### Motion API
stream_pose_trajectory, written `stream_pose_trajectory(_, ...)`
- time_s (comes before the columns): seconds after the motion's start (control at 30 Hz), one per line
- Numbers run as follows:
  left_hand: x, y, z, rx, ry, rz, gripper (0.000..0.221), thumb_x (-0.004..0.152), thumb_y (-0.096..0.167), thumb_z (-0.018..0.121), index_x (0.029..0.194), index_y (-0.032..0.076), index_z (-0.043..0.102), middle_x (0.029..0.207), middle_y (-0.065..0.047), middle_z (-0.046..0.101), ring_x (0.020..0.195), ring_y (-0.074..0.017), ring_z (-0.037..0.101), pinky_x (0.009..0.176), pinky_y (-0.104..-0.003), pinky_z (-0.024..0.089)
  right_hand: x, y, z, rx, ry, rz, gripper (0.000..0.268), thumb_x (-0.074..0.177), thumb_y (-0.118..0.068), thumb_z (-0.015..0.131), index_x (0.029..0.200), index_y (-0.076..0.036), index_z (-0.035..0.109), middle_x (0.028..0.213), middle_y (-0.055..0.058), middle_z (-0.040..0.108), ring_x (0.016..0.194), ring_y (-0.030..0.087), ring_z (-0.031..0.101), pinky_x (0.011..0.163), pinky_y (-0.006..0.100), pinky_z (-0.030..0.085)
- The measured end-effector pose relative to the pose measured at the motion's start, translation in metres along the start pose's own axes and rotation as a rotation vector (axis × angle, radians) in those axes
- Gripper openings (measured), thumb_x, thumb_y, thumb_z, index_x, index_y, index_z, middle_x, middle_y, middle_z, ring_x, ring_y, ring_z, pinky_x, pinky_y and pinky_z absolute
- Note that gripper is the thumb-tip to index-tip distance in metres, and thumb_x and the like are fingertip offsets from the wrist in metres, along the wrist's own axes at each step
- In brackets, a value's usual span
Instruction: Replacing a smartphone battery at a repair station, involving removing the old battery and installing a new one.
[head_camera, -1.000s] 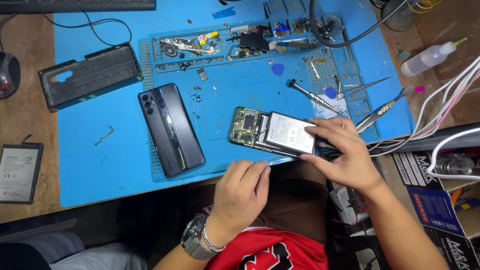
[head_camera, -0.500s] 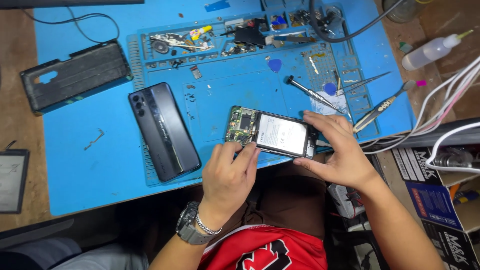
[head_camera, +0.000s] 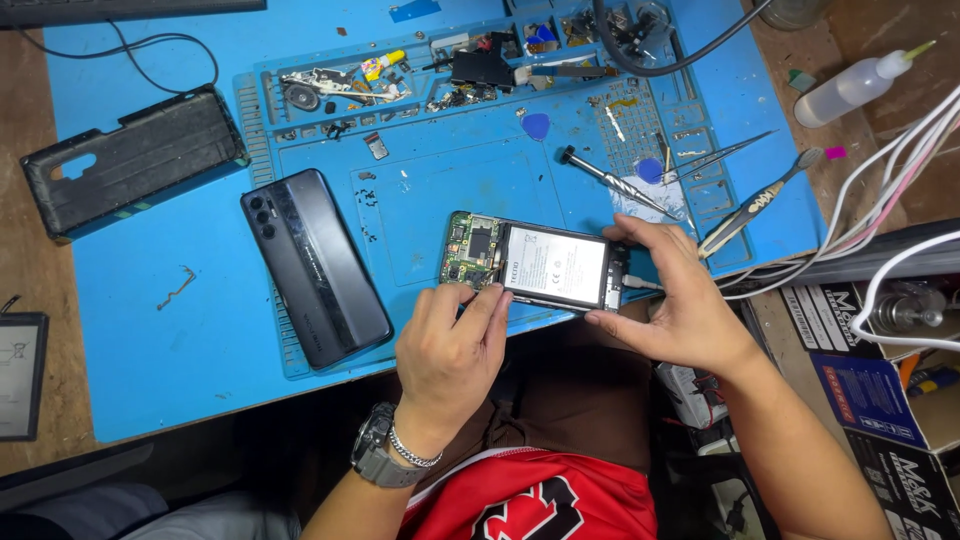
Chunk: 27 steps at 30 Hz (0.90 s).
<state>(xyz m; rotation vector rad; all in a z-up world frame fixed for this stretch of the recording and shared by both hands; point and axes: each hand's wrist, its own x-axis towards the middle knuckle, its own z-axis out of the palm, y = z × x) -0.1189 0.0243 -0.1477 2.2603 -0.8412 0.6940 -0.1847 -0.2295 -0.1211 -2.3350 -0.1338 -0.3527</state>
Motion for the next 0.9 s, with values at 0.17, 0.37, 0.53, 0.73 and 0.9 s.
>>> stream_pose_trajectory(0.17,-0.0031,-0.0006,0.0047,0.001,0.014,-0.021,0.011,0.091,0.022,0.078,0.094,0.012,0.076,0.079,0.001,0.054,0.068,-0.0197,0.062,0.048,-0.027,0.051,-0.0018,0.0071,0.0014,-0.019,0.007,-0.027,0.094,0.066,-0.016,0.093,0.147,0.003,0.051,0.125,0.015,0.069,0.121,0.034,0.061,0.110,0.048,0.040)
stream_pose_trajectory(0.37,-0.0048,-0.0015,0.0040,-0.030,0.041,-0.006,0.017,0.088,0.022,0.080,0.094,0.009,0.073,0.079,-0.002,0.051,0.069,-0.0217,0.061,0.052,-0.028,0.052,-0.0022,0.0093,0.0020,-0.035,-0.004,-0.030,0.097,0.064,-0.018,0.093,0.148,0.003,0.051,0.130,0.015,0.067,0.121,0.035,0.060,0.110,0.050,0.040)
stream_pose_trajectory(0.53,-0.0077,-0.0033,0.0058,-0.041,0.060,-0.001,0.022,0.087,0.025,0.083,0.096,0.007,0.072,0.080,-0.002,0.050,0.069,-0.0224,0.060,0.053,-0.029,0.053,-0.0018,0.0094,0.0023,-0.046,-0.001,-0.035,0.097,0.064,-0.018,0.094,0.147,0.004,0.051,0.130,0.016,0.066,0.120,0.036,0.060,0.110,0.051,0.040)
stream_pose_trajectory(0.73,-0.0054,-0.0021,0.0038,-0.018,0.085,0.050,0.017,0.087,0.020,0.081,0.095,0.008,0.073,0.079,-0.003,0.049,0.065,-0.0206,0.057,0.049,-0.029,0.050,-0.0026,0.0097,0.0037,-0.046,-0.001,-0.022,0.091,0.067,-0.017,0.092,0.147,0.003,0.053,0.128,0.014,0.068,0.121,0.035,0.060,0.109,0.048,0.039)
stream_pose_trajectory(0.9,-0.0026,-0.0011,0.0023,-0.010,0.103,0.068,0.011,0.087,0.017,0.079,0.093,0.010,0.073,0.077,-0.002,0.048,0.063,-0.0191,0.055,0.047,-0.028,0.048,-0.0024,0.0092,0.0047,-0.046,0.004,-0.018,0.089,0.068,-0.017,0.091,0.147,0.000,0.055,0.128,0.012,0.069,0.122,0.032,0.059,0.109,0.046,0.038)
